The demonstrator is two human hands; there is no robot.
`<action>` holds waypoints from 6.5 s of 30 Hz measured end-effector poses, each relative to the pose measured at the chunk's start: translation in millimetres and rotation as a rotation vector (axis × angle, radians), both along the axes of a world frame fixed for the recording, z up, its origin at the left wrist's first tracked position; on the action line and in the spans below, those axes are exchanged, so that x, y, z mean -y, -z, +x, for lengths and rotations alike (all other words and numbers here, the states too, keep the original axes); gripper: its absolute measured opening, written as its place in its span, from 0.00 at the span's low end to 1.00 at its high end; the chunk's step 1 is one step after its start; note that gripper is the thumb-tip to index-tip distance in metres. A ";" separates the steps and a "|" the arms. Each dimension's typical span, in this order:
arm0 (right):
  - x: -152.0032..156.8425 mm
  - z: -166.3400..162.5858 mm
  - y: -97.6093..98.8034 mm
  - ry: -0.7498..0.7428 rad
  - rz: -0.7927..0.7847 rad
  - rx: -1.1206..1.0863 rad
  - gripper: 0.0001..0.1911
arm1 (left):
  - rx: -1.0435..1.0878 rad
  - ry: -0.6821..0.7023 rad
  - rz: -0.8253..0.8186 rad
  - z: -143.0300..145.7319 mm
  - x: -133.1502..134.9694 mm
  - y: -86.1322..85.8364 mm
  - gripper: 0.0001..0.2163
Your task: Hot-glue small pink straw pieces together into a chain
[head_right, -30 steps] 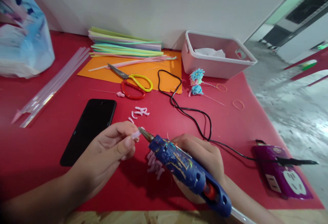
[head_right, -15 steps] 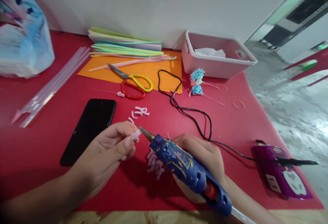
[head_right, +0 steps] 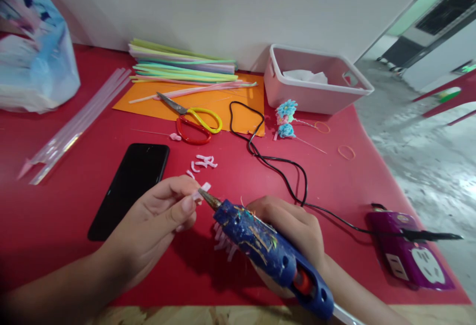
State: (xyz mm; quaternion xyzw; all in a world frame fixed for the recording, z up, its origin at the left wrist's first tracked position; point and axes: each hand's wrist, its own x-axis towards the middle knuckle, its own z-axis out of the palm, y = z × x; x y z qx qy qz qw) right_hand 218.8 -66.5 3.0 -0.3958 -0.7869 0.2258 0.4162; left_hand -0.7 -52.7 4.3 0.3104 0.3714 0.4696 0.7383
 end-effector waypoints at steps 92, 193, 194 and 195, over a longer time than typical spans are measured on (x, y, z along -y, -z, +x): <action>0.4 9.9 0.6 -0.105 -0.047 0.090 0.08 | 0.001 0.016 -0.066 0.0 -0.2 -4.6 0.09; 3.6 -13.3 -4.3 -0.113 -0.952 -0.637 0.13 | -0.643 0.131 0.845 -3.4 3.0 -4.1 0.06; 4.3 -13.1 -3.1 -0.116 -0.964 -0.656 0.14 | -0.643 0.142 0.855 -3.4 2.9 -4.1 0.06; 5.0 -12.7 -1.9 -0.116 -0.979 -0.678 0.15 | -0.639 0.148 0.866 -3.4 2.9 -4.3 0.06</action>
